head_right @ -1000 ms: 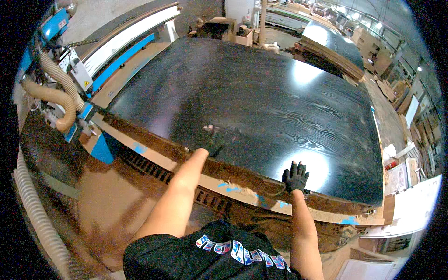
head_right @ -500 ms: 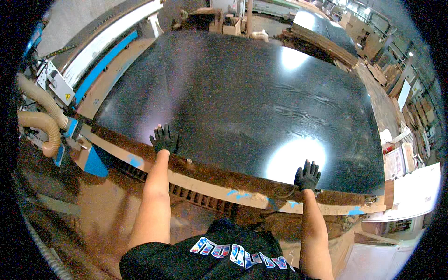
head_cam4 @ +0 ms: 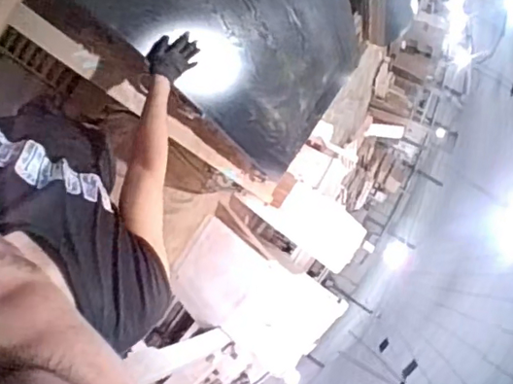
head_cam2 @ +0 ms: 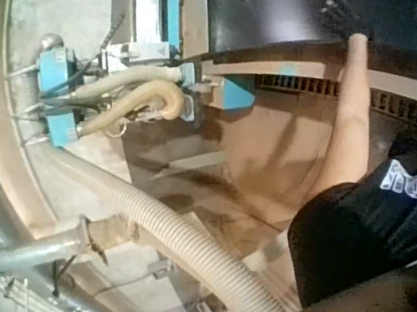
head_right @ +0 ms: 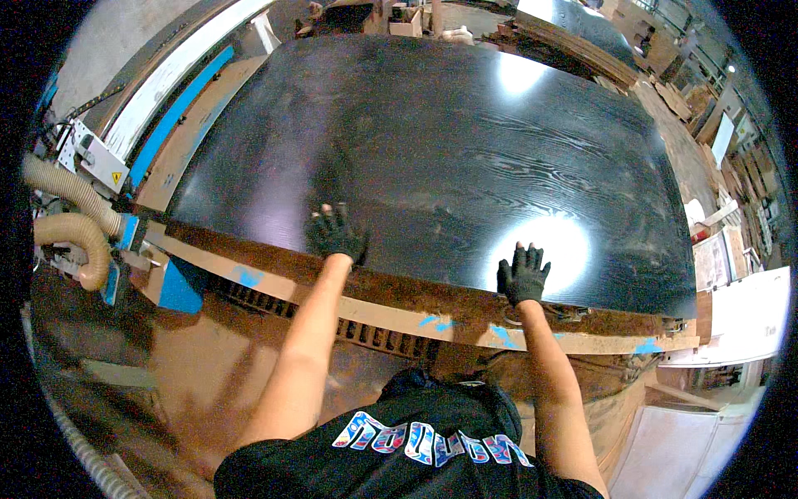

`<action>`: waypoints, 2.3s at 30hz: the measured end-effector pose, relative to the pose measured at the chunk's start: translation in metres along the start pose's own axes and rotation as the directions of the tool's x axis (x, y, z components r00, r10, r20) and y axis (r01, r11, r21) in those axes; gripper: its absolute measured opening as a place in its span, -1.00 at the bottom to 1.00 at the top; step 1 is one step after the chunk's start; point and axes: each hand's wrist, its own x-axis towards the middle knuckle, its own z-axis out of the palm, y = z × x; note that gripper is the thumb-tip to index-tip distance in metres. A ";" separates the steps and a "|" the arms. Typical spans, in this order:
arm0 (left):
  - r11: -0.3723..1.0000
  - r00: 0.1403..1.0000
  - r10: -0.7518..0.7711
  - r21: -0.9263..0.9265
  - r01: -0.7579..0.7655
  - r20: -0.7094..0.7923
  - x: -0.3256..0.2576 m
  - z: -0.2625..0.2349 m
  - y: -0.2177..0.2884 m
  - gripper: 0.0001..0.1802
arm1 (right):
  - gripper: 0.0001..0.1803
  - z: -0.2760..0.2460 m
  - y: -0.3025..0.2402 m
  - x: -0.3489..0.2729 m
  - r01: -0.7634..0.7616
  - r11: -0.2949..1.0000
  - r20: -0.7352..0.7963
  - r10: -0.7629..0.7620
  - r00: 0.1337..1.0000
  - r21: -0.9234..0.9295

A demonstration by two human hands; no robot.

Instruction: The person moves a large black panel onto a CNC machine bed, operates a computer interface with a keyboard and mouse, and aligns the panel by hand on the workspace.

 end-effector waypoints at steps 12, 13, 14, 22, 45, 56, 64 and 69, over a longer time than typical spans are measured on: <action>0.939 0.937 0.332 -0.053 -0.339 -0.106 -0.075 0.025 0.143 -0.10 | -0.27 -0.001 -0.033 -0.009 0.266 0.964 -0.175 -0.267 0.948 -0.031; 0.936 0.935 0.327 -0.089 -0.341 -0.136 -0.079 0.023 0.150 -0.10 | -0.28 0.000 -0.032 -0.009 0.261 0.964 -0.167 -0.265 0.950 -0.046; 0.935 0.934 0.331 -0.090 -0.344 -0.131 -0.080 0.020 0.153 -0.10 | -0.28 -0.001 -0.032 -0.009 0.256 0.965 -0.163 -0.260 0.952 -0.047; 0.933 0.933 0.319 -0.119 -0.340 -0.167 -0.077 0.022 0.155 -0.12 | -0.30 -0.002 -0.034 -0.007 0.261 0.965 -0.215 -0.257 0.942 -0.013; 0.875 0.874 0.475 -0.052 -0.482 -0.097 -0.092 0.049 0.164 -0.07 | -0.35 0.020 0.005 -0.093 0.320 0.940 -0.314 -0.270 0.910 0.121; 0.768 0.770 0.636 -0.054 -0.638 -0.062 -0.142 0.064 0.243 -0.07 | -0.59 -0.006 0.049 -0.095 0.194 0.961 -0.247 -0.143 0.958 0.199; 0.718 0.711 0.679 -0.036 -0.695 -0.182 -0.134 0.091 0.245 -0.14 | -0.72 -0.001 0.105 -0.107 0.318 0.856 -0.372 -0.163 0.914 0.408; 0.781 0.774 0.620 0.001 -0.625 -0.126 -0.130 0.069 0.247 -0.16 | -0.74 -0.023 0.178 -0.168 0.238 0.752 -0.359 -0.002 0.933 0.615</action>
